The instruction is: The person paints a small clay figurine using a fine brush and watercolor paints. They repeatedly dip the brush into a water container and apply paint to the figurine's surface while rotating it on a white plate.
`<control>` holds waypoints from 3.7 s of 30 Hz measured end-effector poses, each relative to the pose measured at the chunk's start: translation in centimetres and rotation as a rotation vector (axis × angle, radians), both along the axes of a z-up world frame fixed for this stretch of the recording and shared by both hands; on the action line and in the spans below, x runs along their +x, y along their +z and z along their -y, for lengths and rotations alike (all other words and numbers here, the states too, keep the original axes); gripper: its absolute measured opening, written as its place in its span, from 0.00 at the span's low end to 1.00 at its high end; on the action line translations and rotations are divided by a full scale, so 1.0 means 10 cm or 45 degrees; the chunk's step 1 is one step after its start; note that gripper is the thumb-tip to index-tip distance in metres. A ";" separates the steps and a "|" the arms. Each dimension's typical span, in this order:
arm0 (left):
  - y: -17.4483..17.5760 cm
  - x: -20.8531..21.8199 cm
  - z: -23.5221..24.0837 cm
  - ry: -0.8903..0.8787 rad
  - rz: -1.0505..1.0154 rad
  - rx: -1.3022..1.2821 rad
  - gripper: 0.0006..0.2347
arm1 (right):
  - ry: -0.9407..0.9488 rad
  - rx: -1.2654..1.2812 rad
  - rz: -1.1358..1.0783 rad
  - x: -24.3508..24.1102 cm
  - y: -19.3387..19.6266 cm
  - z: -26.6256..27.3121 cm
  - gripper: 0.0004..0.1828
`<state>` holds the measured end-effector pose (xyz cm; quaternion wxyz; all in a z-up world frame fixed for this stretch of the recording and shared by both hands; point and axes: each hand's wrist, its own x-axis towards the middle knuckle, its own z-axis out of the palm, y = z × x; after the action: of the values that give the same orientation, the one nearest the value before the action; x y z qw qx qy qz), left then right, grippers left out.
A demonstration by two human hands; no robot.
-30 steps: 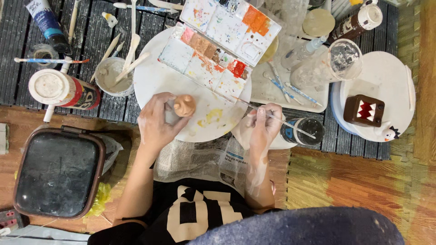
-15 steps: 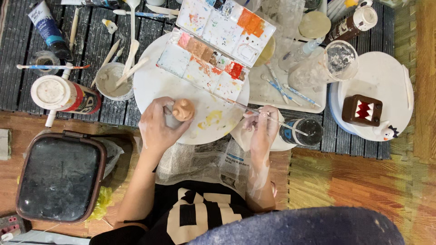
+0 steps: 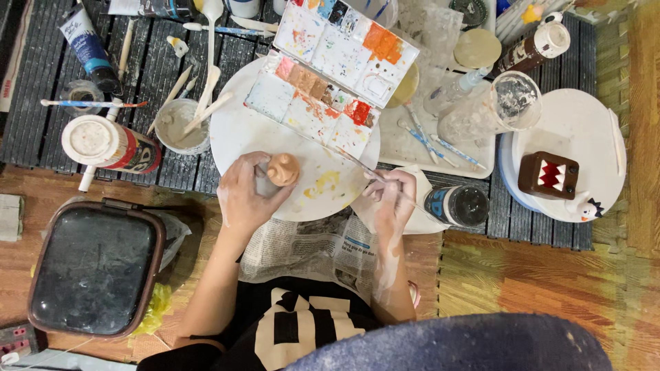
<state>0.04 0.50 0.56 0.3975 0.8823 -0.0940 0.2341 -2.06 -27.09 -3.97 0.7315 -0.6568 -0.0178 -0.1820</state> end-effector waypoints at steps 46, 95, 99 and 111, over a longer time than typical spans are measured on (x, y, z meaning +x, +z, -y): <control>0.06 -0.02 -0.01 0.008 0.021 0.007 0.22 | -0.124 -1.184 0.128 1.12 0.79 -0.49 0.07; 0.02 -0.04 -0.04 -0.028 -0.083 0.077 0.25 | 0.306 0.104 -0.222 0.17 0.09 -0.55 0.05; -0.01 -0.05 -0.03 -0.024 -0.110 0.088 0.26 | 0.353 0.220 -0.152 0.19 0.06 -0.66 0.08; -0.04 -0.04 -0.02 -0.001 -0.064 0.100 0.27 | 0.360 0.104 -0.086 0.26 0.08 -0.74 0.10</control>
<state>-0.37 0.69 0.19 0.3647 0.9028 -0.0935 0.2079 0.55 -19.69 -3.18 0.7762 -0.6232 -0.0780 -0.0556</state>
